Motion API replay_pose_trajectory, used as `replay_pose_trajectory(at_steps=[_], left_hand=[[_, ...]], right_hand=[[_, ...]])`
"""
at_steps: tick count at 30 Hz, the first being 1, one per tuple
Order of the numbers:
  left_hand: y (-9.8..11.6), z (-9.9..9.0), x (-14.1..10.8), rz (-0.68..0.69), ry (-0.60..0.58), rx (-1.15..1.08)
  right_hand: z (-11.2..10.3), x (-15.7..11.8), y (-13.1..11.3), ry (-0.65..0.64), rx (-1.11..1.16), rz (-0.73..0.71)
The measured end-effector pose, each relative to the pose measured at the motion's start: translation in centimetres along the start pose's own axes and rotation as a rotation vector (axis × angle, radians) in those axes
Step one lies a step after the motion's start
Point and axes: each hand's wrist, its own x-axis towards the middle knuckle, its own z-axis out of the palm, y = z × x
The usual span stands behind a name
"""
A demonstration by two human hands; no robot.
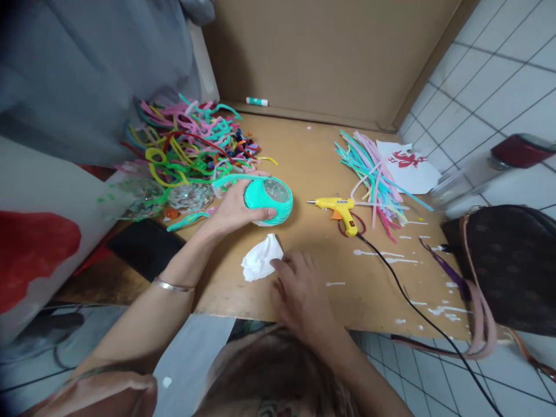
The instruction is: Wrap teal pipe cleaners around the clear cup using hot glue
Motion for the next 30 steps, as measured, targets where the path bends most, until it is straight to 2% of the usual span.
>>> replay_pose_trajectory(at_steps=[5,8,15,18,20,22,26,30], left_hand=[[0.2,-0.6,-0.1,-0.035,-0.046,-0.016],[0.6,-1.1,-0.2,-0.041,-0.047,-0.038],[1.0,-0.8,-0.4,-0.031,-0.054,-0.069],[0.8,-0.5,-0.4,-0.066,-0.061,-0.076],[0.7,-0.3,-0.3,-0.093,-0.061,-0.089],[0.8,-0.1,-0.3,-0.106,-0.057,-0.097],[1.1,0.0,-0.4,-0.101,-0.073,-0.083],[1.4,-0.2,-0.5,-0.092,-0.078,-0.057]], right_hand=[[2.7,3.0,-2.5,-0.062,-0.146,0.16],[3.4,3.5,-2.4,-0.087,-0.081,0.202],[1.7,2.6,-0.7,0.044,0.346,0.485],[0.7,2.6,-0.4,0.151,0.429,0.477],[0.2,2.3,-0.2,0.173,0.469,0.462],[0.0,1.7,-0.3,0.113,0.514,0.479],[0.4,0.5,-0.6,-0.116,0.603,0.525],[0.3,0.4,-0.5,-0.134,0.688,0.636]])
